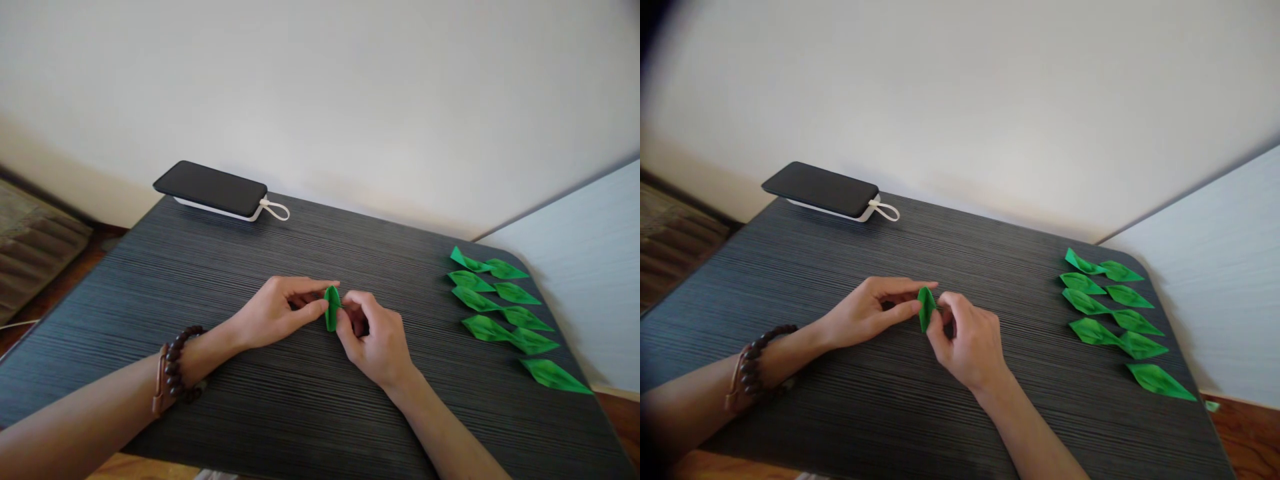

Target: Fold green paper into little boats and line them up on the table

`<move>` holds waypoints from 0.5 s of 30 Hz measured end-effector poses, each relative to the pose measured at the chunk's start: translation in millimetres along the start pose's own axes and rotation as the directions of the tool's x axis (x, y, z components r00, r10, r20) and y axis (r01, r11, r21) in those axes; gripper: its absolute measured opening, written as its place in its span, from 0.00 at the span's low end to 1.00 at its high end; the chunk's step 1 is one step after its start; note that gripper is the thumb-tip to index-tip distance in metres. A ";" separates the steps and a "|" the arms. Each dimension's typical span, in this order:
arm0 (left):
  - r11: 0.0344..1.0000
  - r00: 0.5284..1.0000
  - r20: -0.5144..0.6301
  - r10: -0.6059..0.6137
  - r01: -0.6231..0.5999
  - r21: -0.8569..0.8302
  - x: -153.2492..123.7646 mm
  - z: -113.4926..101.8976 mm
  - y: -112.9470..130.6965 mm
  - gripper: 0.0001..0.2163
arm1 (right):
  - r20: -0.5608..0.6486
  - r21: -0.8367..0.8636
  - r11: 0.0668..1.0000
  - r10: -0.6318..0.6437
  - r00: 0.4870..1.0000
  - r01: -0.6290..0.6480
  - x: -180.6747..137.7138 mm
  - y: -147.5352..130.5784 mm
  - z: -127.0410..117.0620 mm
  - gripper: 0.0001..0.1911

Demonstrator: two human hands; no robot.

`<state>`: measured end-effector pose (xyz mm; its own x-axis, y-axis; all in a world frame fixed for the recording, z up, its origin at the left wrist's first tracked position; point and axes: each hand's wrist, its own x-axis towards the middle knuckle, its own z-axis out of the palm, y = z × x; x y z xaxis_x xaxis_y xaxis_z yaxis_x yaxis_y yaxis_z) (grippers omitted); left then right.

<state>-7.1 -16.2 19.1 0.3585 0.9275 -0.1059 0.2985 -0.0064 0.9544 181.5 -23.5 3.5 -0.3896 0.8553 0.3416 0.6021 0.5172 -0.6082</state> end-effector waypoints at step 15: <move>0.875 0.967 -0.170 0.188 -0.086 0.477 -4.0 20.0 -3.1 0.12 | -0.139 0.129 0.992 0.014 0.990 0.004 -3.1 -0.5 3.3 0.01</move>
<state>8.2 -27.4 11.0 0.2523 0.9596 0.1247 0.6518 -0.2638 0.7110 180.0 -26.5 0.4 -0.2806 0.8585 0.4293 0.5057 0.5124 -0.6940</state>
